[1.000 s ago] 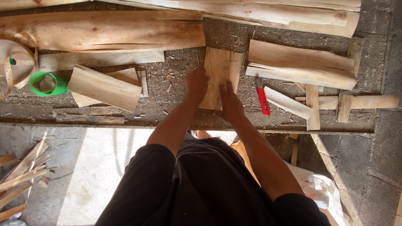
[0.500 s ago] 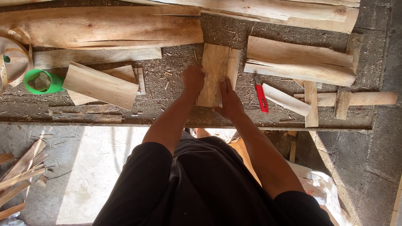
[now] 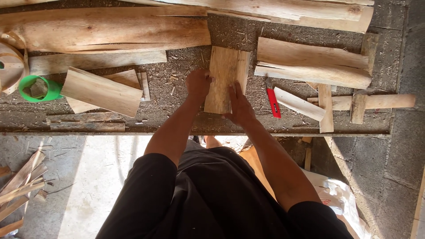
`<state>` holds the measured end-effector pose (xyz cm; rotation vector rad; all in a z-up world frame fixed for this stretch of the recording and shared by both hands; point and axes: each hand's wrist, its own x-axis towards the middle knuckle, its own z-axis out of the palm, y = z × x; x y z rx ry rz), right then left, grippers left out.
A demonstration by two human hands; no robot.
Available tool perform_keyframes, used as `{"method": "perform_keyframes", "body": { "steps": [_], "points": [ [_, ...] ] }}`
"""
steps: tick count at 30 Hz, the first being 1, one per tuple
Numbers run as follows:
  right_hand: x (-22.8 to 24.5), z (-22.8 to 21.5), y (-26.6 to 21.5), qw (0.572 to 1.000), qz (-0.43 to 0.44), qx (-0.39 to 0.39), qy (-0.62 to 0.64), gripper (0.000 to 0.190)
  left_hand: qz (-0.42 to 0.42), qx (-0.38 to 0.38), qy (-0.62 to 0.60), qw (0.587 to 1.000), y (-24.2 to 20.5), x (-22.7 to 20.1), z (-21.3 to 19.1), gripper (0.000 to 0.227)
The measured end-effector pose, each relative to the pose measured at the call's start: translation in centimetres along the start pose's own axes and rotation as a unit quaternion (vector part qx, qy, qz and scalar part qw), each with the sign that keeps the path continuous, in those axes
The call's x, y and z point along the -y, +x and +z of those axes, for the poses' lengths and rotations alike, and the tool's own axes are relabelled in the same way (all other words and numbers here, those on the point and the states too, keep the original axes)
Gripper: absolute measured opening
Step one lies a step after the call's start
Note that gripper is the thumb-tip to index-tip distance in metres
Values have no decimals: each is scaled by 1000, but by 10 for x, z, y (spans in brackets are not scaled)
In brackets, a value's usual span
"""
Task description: Cut and trim pieces of bark using a utility knife.
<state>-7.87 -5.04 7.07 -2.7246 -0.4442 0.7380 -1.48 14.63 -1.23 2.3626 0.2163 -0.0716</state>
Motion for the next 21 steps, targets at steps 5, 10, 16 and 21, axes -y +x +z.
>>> {"method": "perform_keyframes", "body": {
  "steps": [5,10,16,21],
  "points": [
    [5,-5,2,1000,6,-2,3,129,-23,42,36,998,3,-12,2,22],
    [-5,7,3,999,-17,-32,-9,128,-112,63,60,990,5,-18,-1,23],
    [-2,5,2,1000,2,-9,1,126,-161,63,0,985,4,-24,-7,24],
    [-4,8,3,1000,1,-13,8,129,-72,48,5,996,-1,-8,0,25]
  ]
}}
